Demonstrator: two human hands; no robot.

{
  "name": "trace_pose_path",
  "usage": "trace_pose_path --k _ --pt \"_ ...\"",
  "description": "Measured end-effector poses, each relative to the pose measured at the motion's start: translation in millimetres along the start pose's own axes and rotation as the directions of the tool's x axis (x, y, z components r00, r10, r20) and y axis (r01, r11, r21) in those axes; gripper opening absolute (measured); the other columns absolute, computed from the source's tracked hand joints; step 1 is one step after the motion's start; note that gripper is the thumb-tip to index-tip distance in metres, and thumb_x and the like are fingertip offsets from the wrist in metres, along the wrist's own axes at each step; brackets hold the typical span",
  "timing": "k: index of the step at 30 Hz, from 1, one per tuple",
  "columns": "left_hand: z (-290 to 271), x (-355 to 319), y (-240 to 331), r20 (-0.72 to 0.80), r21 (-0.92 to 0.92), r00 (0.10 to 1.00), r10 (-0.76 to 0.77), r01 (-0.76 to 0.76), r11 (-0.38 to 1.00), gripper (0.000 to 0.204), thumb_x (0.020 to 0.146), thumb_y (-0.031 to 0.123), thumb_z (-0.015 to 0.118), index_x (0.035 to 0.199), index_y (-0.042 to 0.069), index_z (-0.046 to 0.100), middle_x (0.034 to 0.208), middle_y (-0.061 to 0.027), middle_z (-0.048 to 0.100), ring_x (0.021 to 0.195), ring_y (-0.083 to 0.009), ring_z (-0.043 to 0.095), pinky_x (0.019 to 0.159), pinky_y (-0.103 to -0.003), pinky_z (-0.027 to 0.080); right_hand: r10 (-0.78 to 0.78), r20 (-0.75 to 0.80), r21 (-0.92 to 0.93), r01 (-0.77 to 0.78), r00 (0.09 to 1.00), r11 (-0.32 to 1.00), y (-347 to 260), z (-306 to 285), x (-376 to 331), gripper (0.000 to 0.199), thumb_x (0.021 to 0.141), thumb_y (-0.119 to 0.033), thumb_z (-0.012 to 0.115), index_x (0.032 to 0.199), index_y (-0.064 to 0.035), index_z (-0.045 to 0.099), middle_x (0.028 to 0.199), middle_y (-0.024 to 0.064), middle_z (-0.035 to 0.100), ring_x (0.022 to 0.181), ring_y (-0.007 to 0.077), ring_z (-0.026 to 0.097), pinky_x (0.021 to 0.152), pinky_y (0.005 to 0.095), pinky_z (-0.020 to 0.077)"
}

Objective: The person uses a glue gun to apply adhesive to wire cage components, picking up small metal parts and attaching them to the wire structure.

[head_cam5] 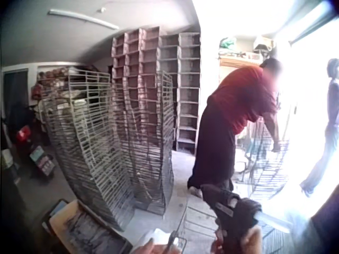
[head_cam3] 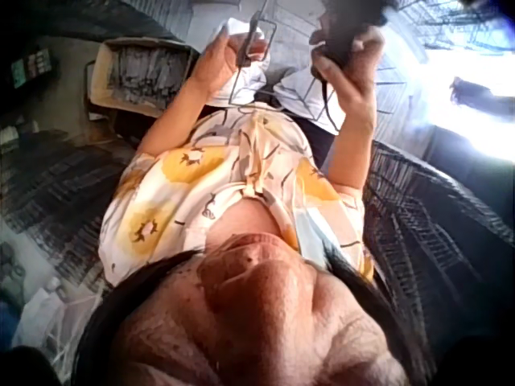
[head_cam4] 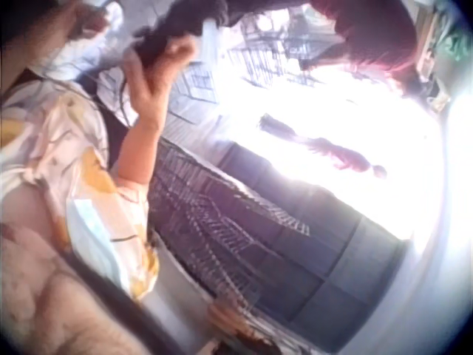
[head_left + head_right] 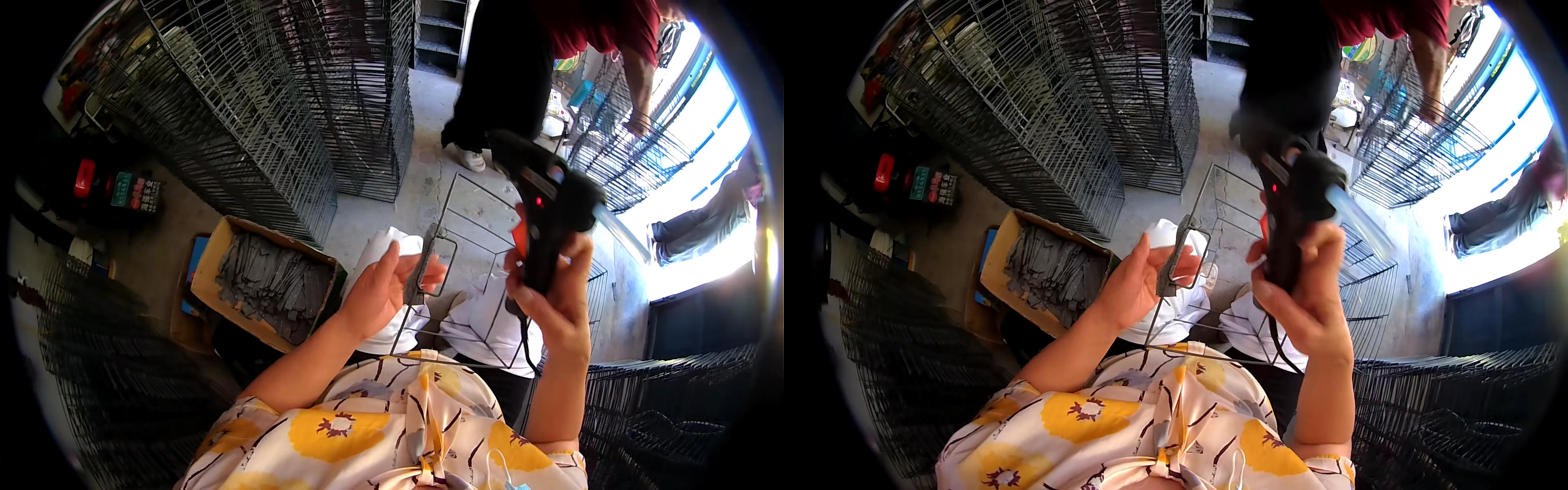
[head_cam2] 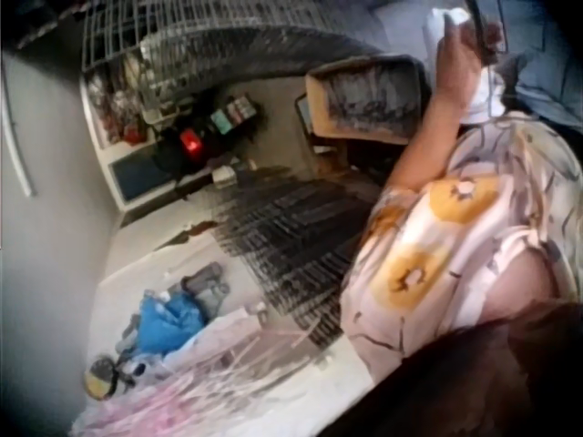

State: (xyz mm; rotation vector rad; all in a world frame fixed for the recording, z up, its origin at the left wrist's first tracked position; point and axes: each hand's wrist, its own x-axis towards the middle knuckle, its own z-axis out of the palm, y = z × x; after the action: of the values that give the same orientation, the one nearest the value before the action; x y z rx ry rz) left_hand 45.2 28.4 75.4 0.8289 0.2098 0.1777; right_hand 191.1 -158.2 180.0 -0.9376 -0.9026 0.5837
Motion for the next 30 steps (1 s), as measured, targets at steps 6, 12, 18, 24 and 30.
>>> trace_pose_path --k 6,12,18,24,30 --pt "22 30 5 0.225 -0.478 0.974 -0.008 0.117 0.871 0.105 0.086 0.081 0.028 0.147 -0.004 0.031 0.155 -0.0198 0.031 0.144 -0.0307 0.031 0.117 -0.041 0.029 0.124 -0.278 0.267 -0.048 0.953 0.963 4 -6 -46 0.067 0.077 -0.013 0.069 0.134 0.0053 0.04 0.126 0.0245 0.054 0.078 0.0177 0.058 0.057 0.0284 0.05" --pt "35 13 13 0.162 -0.291 0.983 0.089 -0.038 0.956 0.11 0.083 0.084 0.026 0.15 -0.003 0.025 0.157 -0.0197 0.025 0.146 -0.0308 0.025 0.12 -0.043 0.02 0.216 -0.228 0.069 -0.206 0.949 0.976 13 -3 -67 0.057 0.076 -0.017 0.066 0.125 0.0074 0.052 0.119 0.0267 0.061 0.118 0.0392 0.058 0.1 0.0496 0.0457" --pt "41 0 6 0.068 -0.072 0.976 0.205 -0.2 0.977 0.111 0.085 0.085 0.018 0.152 -0.003 0.02 0.157 -0.0178 0.027 0.146 -0.0288 0.026 0.121 -0.042 0.017 0.31 -0.079 -0.013 -0.312 0.948 0.95 18 1 -92 0.053 0.083 0.007 0.061 0.135 0.0012 0.047 0.117 0.0113 0.06 0.101 0.0226 0.063 0.09 0.0377 0.0508" --pt "45 -7 1 -0.016 0.005 0.968 0.249 -0.249 0.969 0.109 0.086 0.084 0.017 0.153 -0.003 0.018 0.156 -0.0172 0.028 0.145 -0.0268 0.029 0.12 -0.041 0.018 0.383 -0.113 -0.083 -0.393 0.917 0.916 13 5 -87 0.046 0.085 0.004 0.065 0.129 0.0014 0.051 0.113 0.0101 0.06 0.095 0.015 0.062 0.08 0.0278 0.0516" --pt "42 -5 4 0.033 0.04 0.978 0.205 -0.207 0.978 0.106 0.088 0.082 0.017 0.154 -0.001 0.015 0.156 -0.0177 0.029 0.145 -0.0263 0.029 0.119 -0.038 0.02 0.429 -0.184 -0.11 -0.452 0.885 0.885 10 10 -95 0.041 0.087 0.001 0.065 0.126 0.0019 0.053 0.106 0.0069 0.062 0.093 0.0106 0.059 0.079 0.0256 0.0495"
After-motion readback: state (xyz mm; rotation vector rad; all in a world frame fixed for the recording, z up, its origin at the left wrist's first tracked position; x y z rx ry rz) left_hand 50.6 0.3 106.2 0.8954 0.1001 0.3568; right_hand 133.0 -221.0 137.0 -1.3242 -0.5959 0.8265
